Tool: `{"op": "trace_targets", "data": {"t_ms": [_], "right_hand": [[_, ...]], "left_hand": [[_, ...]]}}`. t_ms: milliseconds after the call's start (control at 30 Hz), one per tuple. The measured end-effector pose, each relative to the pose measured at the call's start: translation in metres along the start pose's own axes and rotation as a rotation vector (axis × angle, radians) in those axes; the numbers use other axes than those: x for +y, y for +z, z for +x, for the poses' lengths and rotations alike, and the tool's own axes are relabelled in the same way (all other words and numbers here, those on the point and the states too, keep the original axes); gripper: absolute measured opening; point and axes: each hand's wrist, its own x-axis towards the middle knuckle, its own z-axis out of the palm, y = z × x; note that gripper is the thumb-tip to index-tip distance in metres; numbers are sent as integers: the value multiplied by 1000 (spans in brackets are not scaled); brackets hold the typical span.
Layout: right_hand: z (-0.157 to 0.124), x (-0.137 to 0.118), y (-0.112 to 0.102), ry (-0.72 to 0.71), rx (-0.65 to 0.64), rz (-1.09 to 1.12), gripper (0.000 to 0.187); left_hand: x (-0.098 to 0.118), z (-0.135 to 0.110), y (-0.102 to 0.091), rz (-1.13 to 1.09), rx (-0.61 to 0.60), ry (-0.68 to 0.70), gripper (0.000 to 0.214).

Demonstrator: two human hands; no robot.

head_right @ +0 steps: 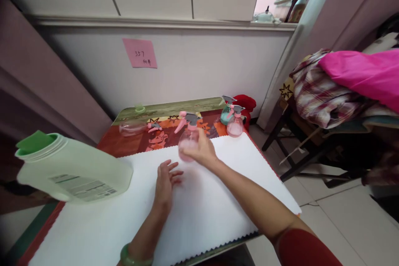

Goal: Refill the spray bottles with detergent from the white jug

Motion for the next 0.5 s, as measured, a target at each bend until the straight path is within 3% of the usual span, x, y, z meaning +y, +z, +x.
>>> {"op": "trace_targets", "data": {"t_ms": [100, 233, 367, 500], "right_hand": [[57, 33, -6, 15, 149, -77, 75], [115, 72, -5, 66, 265, -189, 79], [142, 103, 3, 116, 318, -238, 75], [146, 124, 7, 85, 339, -231, 76]], "left_hand": [[-12, 12, -15, 375, -28, 159, 53], [-26, 15, -25, 550, -40, 268, 40], [-31, 15, -26, 553, -51, 279, 36], [-31, 16, -25, 557, -45, 283, 32]]}}
